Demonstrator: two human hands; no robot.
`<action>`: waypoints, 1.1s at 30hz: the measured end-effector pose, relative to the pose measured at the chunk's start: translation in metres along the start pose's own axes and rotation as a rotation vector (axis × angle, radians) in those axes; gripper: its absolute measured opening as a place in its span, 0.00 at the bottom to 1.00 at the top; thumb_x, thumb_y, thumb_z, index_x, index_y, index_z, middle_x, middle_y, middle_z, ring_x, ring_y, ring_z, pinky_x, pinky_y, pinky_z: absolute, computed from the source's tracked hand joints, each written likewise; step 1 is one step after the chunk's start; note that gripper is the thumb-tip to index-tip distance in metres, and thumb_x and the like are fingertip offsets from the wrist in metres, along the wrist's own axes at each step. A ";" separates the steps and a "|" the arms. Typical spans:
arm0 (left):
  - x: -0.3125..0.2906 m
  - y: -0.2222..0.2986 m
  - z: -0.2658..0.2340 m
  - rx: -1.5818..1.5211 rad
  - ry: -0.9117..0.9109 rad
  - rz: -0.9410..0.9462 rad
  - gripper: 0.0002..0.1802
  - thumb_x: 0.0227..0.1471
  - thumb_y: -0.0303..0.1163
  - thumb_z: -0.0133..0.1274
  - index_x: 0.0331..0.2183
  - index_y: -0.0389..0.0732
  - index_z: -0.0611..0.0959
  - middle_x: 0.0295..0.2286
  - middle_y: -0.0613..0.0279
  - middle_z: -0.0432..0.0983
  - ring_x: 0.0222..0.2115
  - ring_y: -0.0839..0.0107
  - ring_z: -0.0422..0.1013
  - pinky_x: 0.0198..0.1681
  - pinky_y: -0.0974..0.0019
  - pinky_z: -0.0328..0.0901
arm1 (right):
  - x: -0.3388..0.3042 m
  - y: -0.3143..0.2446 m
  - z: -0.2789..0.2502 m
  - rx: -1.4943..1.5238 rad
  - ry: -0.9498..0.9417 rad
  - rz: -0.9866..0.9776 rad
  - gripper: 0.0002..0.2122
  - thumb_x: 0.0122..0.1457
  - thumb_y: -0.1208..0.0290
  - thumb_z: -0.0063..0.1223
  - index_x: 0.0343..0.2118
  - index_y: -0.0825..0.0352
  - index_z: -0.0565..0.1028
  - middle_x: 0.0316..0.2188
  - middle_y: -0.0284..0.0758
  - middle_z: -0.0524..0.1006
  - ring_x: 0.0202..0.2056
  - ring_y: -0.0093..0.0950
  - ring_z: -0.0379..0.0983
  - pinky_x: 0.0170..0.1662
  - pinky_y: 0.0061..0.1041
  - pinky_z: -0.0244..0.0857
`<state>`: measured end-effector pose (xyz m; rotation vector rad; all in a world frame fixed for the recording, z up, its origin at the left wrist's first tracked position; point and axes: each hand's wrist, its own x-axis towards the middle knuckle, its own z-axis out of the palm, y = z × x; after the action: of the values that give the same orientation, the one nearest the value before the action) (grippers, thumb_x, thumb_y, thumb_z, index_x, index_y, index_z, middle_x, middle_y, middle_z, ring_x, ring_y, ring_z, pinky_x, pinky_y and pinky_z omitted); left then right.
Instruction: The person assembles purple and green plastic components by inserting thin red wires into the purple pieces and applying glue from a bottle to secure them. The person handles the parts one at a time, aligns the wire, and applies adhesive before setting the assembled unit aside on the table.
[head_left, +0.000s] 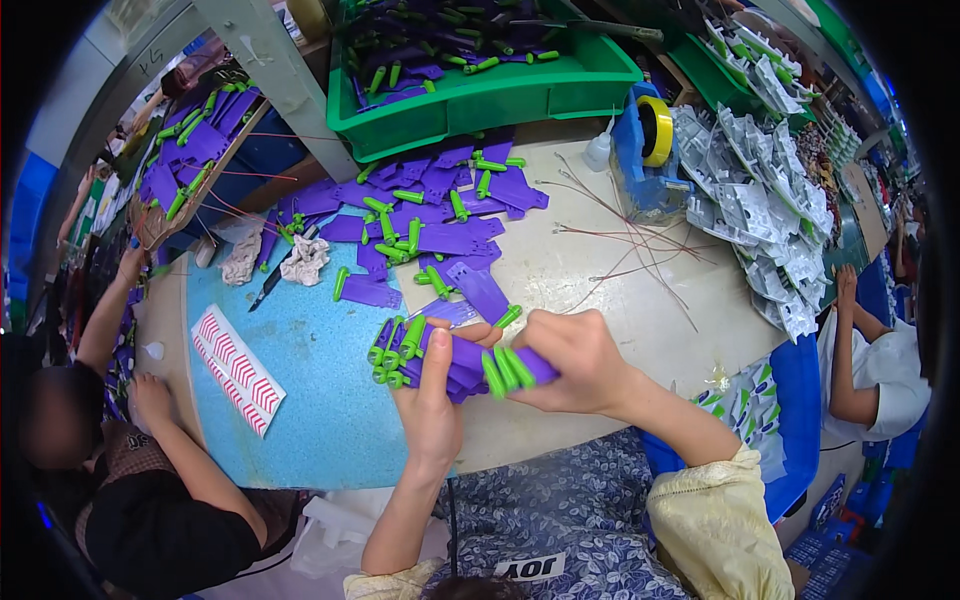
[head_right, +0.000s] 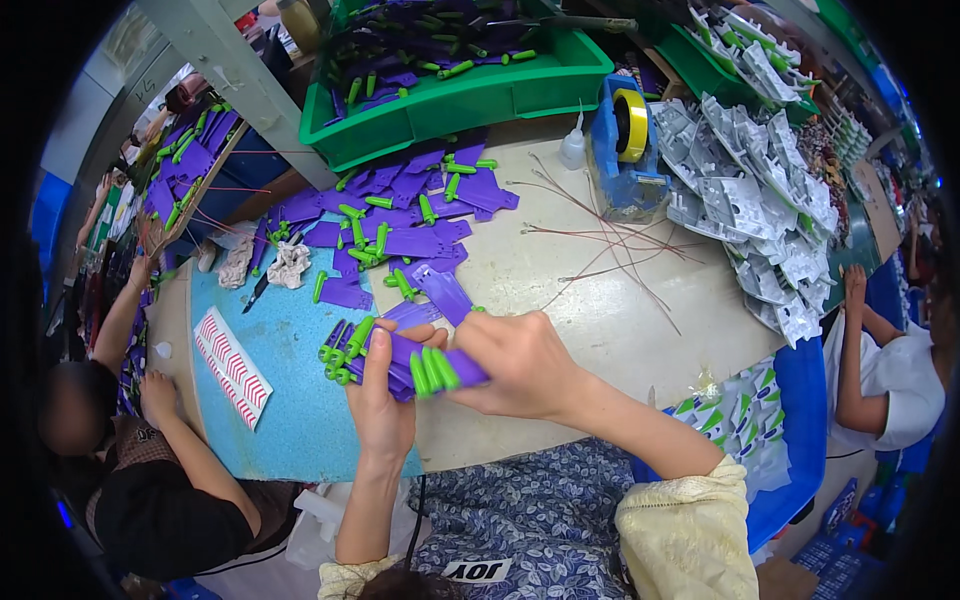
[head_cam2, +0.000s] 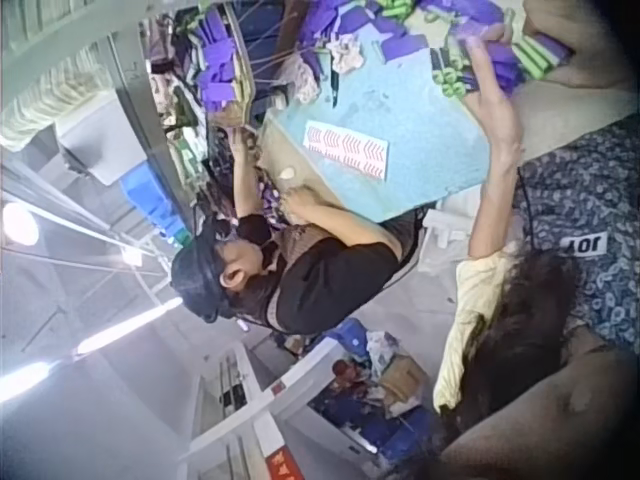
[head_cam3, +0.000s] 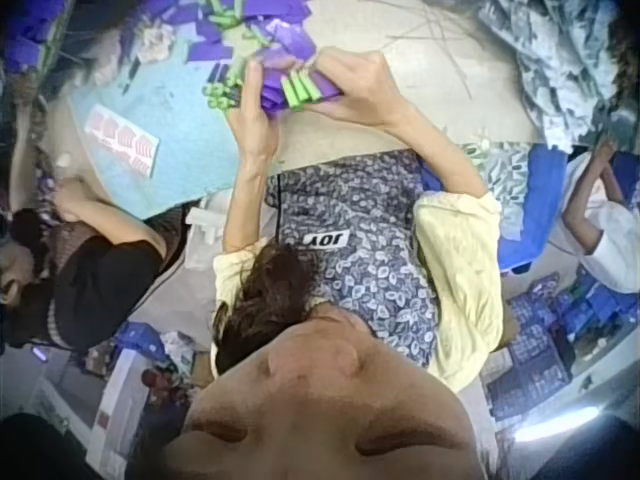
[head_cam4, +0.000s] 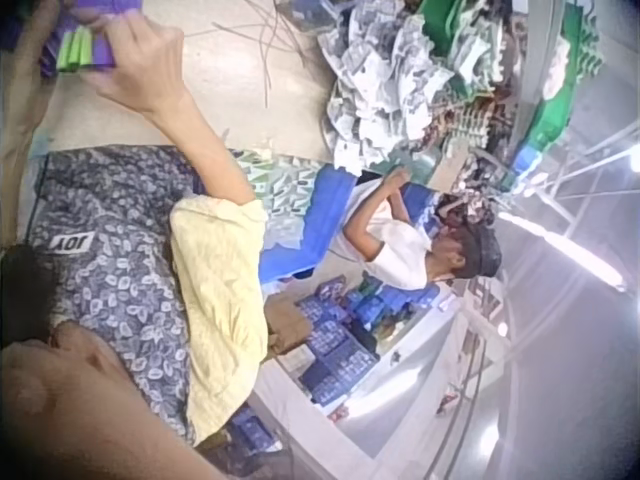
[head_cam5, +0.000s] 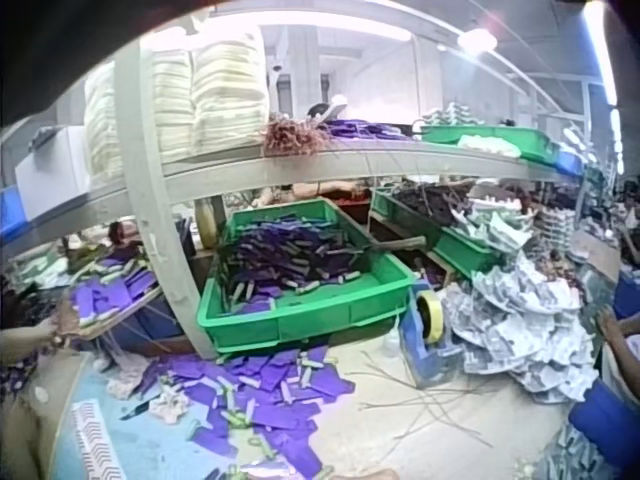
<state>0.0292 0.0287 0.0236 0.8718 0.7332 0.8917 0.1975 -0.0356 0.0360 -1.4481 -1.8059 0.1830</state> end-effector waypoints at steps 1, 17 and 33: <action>-0.001 -0.001 0.003 0.121 0.036 0.073 0.14 0.65 0.35 0.51 0.47 0.36 0.74 0.40 0.51 0.79 0.41 0.69 0.76 0.45 0.64 0.70 | -0.001 -0.002 -0.002 -0.145 0.029 -0.120 0.22 0.41 0.71 0.67 0.42 0.69 0.79 0.20 0.34 0.70 0.20 0.32 0.74 0.23 0.33 0.67; 0.087 0.014 0.020 1.510 -0.503 0.530 0.19 0.35 0.18 0.62 0.33 0.34 0.75 0.34 0.50 0.78 0.35 0.48 0.74 0.39 0.54 0.69 | -0.022 0.025 -0.023 0.796 0.337 0.702 0.10 0.65 0.73 0.54 0.46 0.73 0.74 0.32 0.32 0.76 0.29 0.19 0.73 0.32 0.23 0.69; 0.004 0.000 0.046 -0.269 -0.305 -0.295 0.22 0.58 0.20 0.51 0.54 0.36 0.69 0.45 0.58 0.71 0.56 0.48 0.68 0.57 0.50 0.69 | -0.037 0.002 -0.037 0.512 -0.057 0.533 0.20 0.44 0.61 0.76 0.34 0.72 0.82 0.20 0.35 0.76 0.21 0.24 0.72 0.26 0.27 0.65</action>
<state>0.0695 0.0176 0.0439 0.6219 0.4484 0.5617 0.2246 -0.0804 0.0418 -1.5093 -1.2436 0.8930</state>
